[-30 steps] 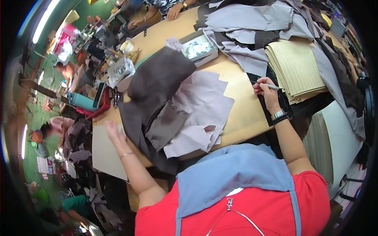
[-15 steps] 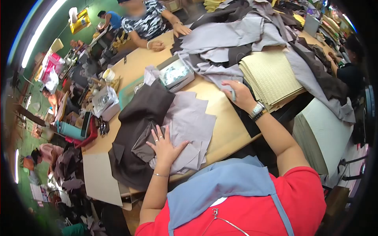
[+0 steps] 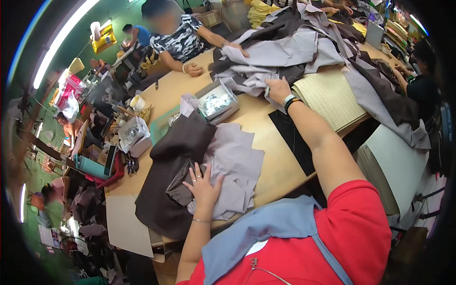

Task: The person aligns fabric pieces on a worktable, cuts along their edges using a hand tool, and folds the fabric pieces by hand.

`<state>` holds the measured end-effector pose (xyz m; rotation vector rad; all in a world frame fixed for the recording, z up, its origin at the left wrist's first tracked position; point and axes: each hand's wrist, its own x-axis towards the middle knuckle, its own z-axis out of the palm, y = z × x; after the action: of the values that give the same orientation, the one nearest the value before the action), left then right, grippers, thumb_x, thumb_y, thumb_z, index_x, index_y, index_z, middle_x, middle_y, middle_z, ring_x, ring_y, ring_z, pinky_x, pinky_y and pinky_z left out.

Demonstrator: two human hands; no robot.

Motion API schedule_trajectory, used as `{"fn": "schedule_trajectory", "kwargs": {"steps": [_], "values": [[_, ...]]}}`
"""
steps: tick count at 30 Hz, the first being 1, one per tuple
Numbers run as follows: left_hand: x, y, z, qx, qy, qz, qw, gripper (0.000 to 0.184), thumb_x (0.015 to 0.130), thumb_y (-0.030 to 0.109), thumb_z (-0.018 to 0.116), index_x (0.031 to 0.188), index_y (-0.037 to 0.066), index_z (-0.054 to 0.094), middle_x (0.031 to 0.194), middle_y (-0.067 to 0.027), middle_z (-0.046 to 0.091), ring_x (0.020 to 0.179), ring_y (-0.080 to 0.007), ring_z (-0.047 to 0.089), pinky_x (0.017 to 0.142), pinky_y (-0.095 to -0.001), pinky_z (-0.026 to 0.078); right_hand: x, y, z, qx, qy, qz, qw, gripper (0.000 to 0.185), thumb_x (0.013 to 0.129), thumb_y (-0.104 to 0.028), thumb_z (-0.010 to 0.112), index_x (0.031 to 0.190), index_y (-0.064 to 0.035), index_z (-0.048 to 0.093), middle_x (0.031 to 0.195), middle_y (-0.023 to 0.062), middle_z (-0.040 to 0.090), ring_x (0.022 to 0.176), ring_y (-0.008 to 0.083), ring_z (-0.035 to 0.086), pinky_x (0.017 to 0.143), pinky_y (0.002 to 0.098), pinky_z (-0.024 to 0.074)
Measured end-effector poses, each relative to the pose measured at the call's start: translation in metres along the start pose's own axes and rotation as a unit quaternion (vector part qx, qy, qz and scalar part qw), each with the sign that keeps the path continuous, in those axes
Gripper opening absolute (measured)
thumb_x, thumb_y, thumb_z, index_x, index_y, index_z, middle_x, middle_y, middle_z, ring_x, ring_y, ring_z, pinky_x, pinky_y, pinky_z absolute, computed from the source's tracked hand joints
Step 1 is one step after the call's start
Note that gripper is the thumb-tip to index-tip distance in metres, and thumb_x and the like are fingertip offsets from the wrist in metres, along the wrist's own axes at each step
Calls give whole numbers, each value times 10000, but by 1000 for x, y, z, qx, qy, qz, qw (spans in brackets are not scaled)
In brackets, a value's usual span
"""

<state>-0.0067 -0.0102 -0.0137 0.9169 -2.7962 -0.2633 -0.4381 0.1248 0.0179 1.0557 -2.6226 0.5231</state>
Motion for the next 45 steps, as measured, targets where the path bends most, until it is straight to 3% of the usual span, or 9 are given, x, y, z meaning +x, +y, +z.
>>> {"fn": "schedule_trajectory", "kwargs": {"steps": [6,11,14,15,18,19,24,35,45], "values": [[7,1,0,1,10,-28,1000,439,976,363,527,1377,190,573,1540,-144,392,1451,-396,285,1076,-761,109,-50,-37,-67,450,113,-43,885,231,847,-187,681,1058,-93,679,971,133,712,956,314,672,1116,526,275],[5,0,-7,-289,56,-93,951,407,1067,318,371,1288,58,593,1439,-123,522,1407,-301,391,1169,-572,188,-133,-114,-75,394,38,-260,881,272,786,-153,698,1050,-96,671,946,82,687,993,270,664,1169,639,107],[6,-14,-9,-573,-1,-64,817,458,1072,387,353,1289,50,574,1390,-121,548,1350,-256,450,1158,-449,284,-177,-167,-57,451,-19,-367,814,271,711,-143,717,972,-114,648,840,65,604,894,287,620,1133,586,243],[-3,-4,-22,-767,-70,-151,620,530,1055,466,375,1339,45,526,1337,-115,565,1268,-214,497,1097,-359,371,-193,-182,-55,462,-54,-391,794,289,672,-156,730,939,-115,629,849,78,593,877,305,607,1050,541,335],[-14,-28,-27,-770,-253,-227,540,686,958,463,599,1455,48,374,1360,-106,533,1233,-228,522,1047,-370,427,-232,-207,-28,502,-202,-460,705,283,731,-173,725,977,-78,623,856,137,592,856,345,591,743,429,492],[-8,-12,-37,-672,-172,-141,707,728,876,274,736,1458,39,367,1355,-115,541,1217,-242,553,1031,-388,452,-241,-212,-33,509,-212,-464,693,293,740,-181,730,994,-74,630,865,145,605,860,350,594,750,437,492],[-8,-36,-36,-620,-97,-162,761,586,771,-103,673,1321,-5,496,1193,-125,646,1047,-214,653,866,-322,542,-228,-201,-76,529,-263,-439,677,379,781,-255,771,1074,-50,646,887,160,655,845,372,623,774,442,502],[-98,-225,-267,-113,350,-179,913,566,848,8,667,1376,-51,473,1244,-198,609,1109,-243,589,979,-383,459,-201,-70,-116,391,-2,-117,913,171,861,-129,739,995,-25,716,907,140,721,809,245,702,725,311,539],[-61,-231,-135,97,-49,-120,987,427,742,9,557,1149,47,683,1113,-221,676,1074,-361,641,930,-444,492,-228,-25,-61,295,3,-59,954,156,841,-56,710,989,-11,689,916,153,702,849,300,667,759,364,522]]}}
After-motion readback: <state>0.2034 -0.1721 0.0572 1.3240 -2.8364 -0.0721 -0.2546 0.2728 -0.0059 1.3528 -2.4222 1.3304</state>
